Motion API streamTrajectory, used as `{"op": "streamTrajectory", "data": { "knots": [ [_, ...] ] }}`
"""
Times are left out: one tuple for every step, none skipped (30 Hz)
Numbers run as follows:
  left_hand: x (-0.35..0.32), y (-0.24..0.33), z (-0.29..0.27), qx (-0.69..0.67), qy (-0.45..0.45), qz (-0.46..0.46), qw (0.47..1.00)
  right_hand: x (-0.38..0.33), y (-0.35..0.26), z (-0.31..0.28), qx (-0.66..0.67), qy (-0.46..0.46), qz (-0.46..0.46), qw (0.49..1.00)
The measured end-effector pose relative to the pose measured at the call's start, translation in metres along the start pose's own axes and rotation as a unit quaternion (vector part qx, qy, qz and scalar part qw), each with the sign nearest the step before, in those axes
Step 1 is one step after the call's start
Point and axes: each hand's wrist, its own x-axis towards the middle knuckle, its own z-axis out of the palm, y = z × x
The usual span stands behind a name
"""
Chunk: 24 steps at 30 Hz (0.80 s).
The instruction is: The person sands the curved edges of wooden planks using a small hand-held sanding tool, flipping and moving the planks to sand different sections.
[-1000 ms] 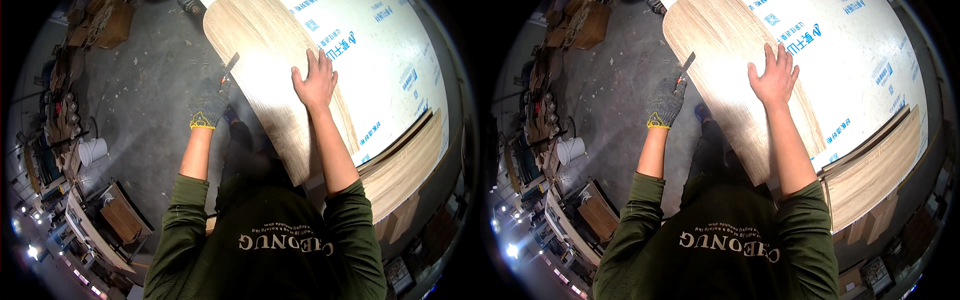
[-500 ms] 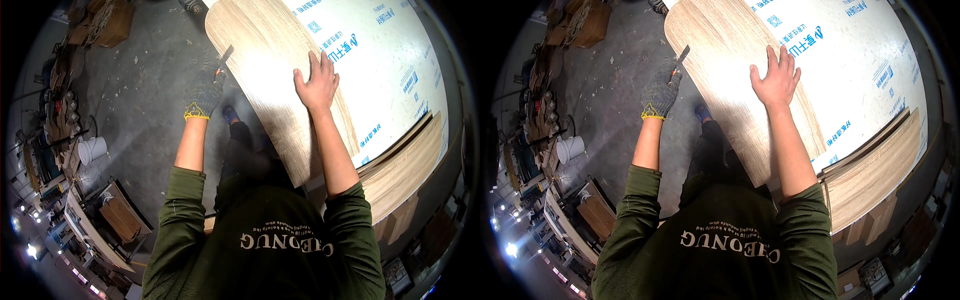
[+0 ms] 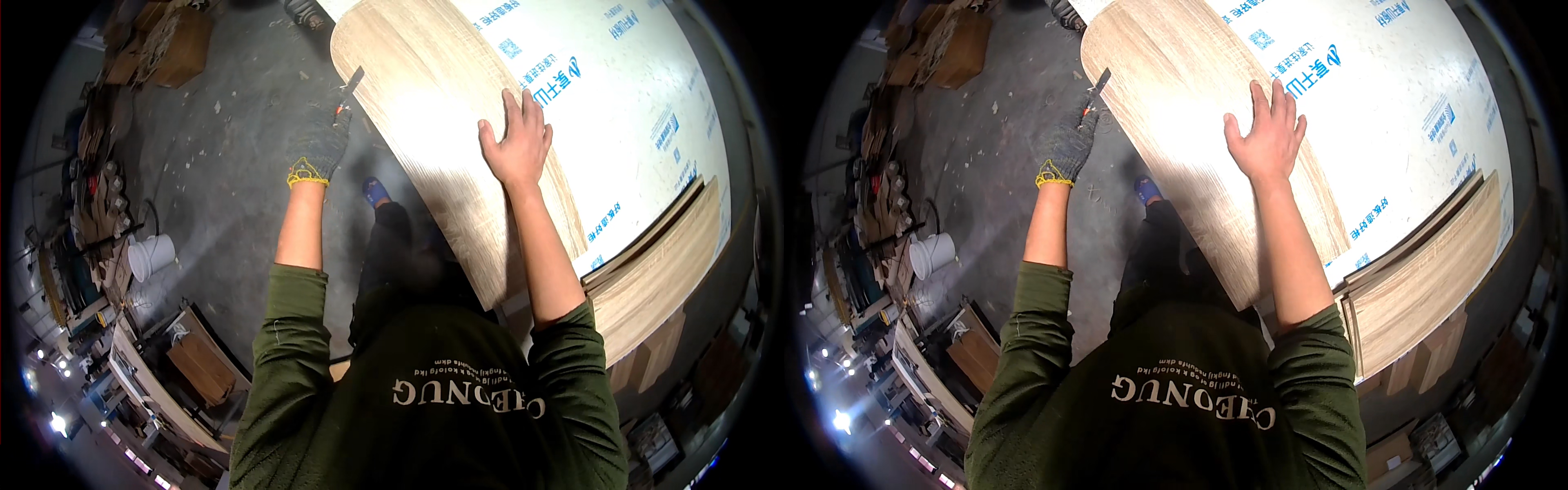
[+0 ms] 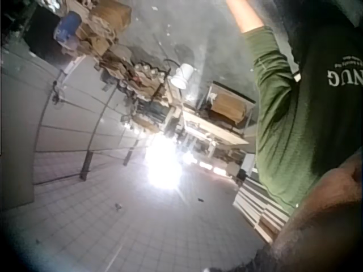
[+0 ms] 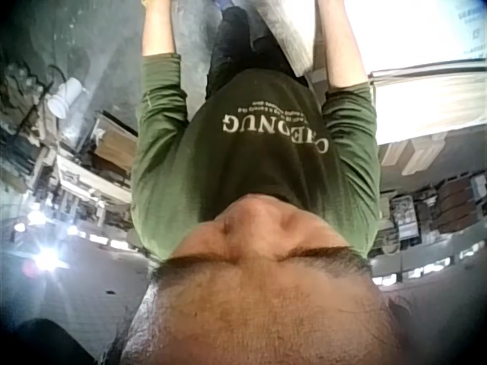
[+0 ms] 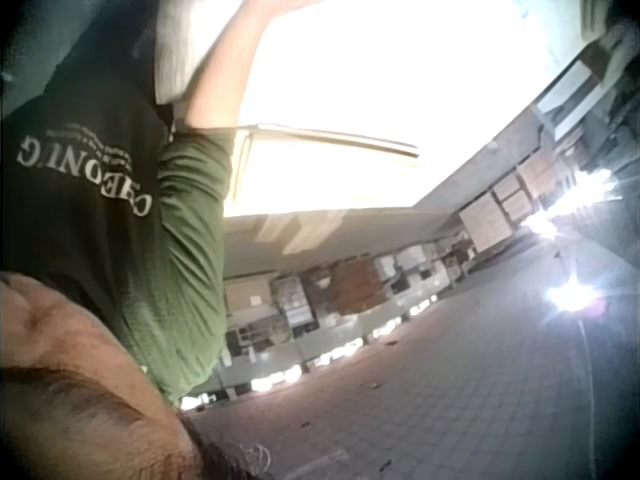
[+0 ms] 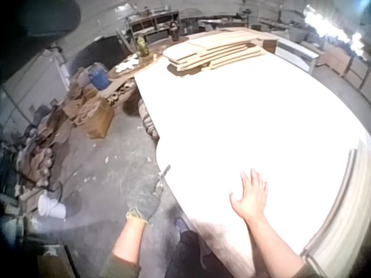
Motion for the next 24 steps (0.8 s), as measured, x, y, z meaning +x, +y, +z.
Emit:
{"op": "streamTrajectory", "data": {
  "knots": [
    [0.002, 0.001, -0.003, -0.001, -0.001, 0.002, 1.0, 0.0, 0.0, 0.0, 0.002, 0.001, -0.001, 1.0],
    [0.005, 0.001, -0.006, 0.003, -0.003, -0.003, 1.0, 0.0, 0.001, 0.0, 0.0, 0.001, 0.001, 1.0],
    [0.007, -0.001, -0.008, 0.007, -0.005, -0.009, 1.0, 0.0, 0.0, 0.0, 0.001, 0.002, -0.001, 1.0],
    [0.01, -0.004, -0.008, 0.007, -0.006, -0.009, 1.0, 0.0, -0.001, 0.0, 0.001, 0.003, -0.003, 1.0],
    [0.013, -0.008, -0.007, 0.014, 0.0, -0.002, 1.0, -0.001, -0.001, 0.001, 0.001, 0.003, -0.002, 1.0],
    [0.017, -0.01, -0.007, 0.021, 0.005, 0.006, 1.0, -0.001, 0.0, 0.002, 0.003, 0.006, -0.003, 1.0],
    [0.021, -0.012, -0.006, 0.02, 0.005, 0.008, 1.0, -0.001, 0.001, 0.002, 0.005, 0.01, -0.005, 1.0],
    [0.024, -0.014, -0.005, 0.022, 0.001, 0.009, 1.0, -0.002, 0.001, 0.001, 0.004, 0.01, -0.003, 1.0],
    [0.027, -0.017, -0.005, 0.024, -0.003, 0.01, 1.0, -0.002, 0.001, 0.0, 0.008, 0.007, -0.003, 1.0],
    [0.029, -0.019, -0.005, 0.024, -0.004, 0.011, 1.0, -0.002, 0.001, -0.001, 0.011, 0.003, -0.003, 1.0],
    [0.031, -0.021, -0.005, 0.024, 0.001, 0.019, 1.0, -0.003, 0.0, -0.001, 0.01, 0.003, -0.001, 1.0],
    [0.034, -0.024, -0.005, 0.025, 0.008, 0.027, 0.999, -0.003, 0.0, -0.001, 0.009, 0.003, -0.001, 1.0],
    [0.036, -0.026, -0.004, 0.025, 0.008, 0.028, 0.999, -0.003, -0.001, -0.001, 0.008, 0.002, 0.0, 1.0],
    [0.039, -0.029, -0.004, 0.02, 0.012, 0.034, 0.999, -0.003, -0.001, -0.002, 0.008, 0.003, 0.001, 1.0],
    [0.042, -0.027, -0.005, 0.015, 0.016, 0.041, 0.999, -0.003, 0.0, -0.003, 0.012, 0.004, -0.001, 1.0],
    [0.045, -0.025, -0.006, 0.014, 0.015, 0.043, 0.999, -0.003, 0.001, -0.003, 0.016, 0.005, -0.002, 1.0],
    [0.05, -0.024, -0.009, 0.029, -0.003, 0.03, 0.999, -0.002, 0.003, -0.003, 0.014, 0.006, 0.0, 1.0],
    [0.052, -0.023, -0.012, 0.044, -0.02, 0.016, 0.999, -0.002, 0.002, -0.003, 0.018, 0.011, -0.007, 1.0],
    [0.057, -0.028, -0.011, 0.043, -0.02, 0.018, 0.999, -0.001, 0.002, -0.004, 0.023, 0.016, -0.014, 1.0],
    [0.063, -0.035, -0.01, 0.024, -0.006, 0.02, 1.0, 0.0, 0.0, -0.005, 0.021, 0.018, -0.013, 1.0],
    [0.066, -0.032, -0.013, 0.003, 0.006, 0.023, 1.0, 0.0, 0.0, -0.006, 0.024, 0.01, -0.011, 1.0],
    [0.07, -0.03, -0.017, 0.0, 0.005, 0.026, 1.0, 0.001, -0.001, -0.007, 0.027, 0.002, -0.01, 1.0],
    [0.073, -0.029, -0.022, -0.009, 0.004, 0.04, 0.999, 0.002, -0.001, -0.006, 0.024, 0.005, -0.008, 1.0],
    [0.075, -0.026, -0.03, -0.018, 0.006, 0.053, 0.998, 0.003, 0.0, -0.003, 0.022, 0.022, -0.025, 0.999]
  ]
}}
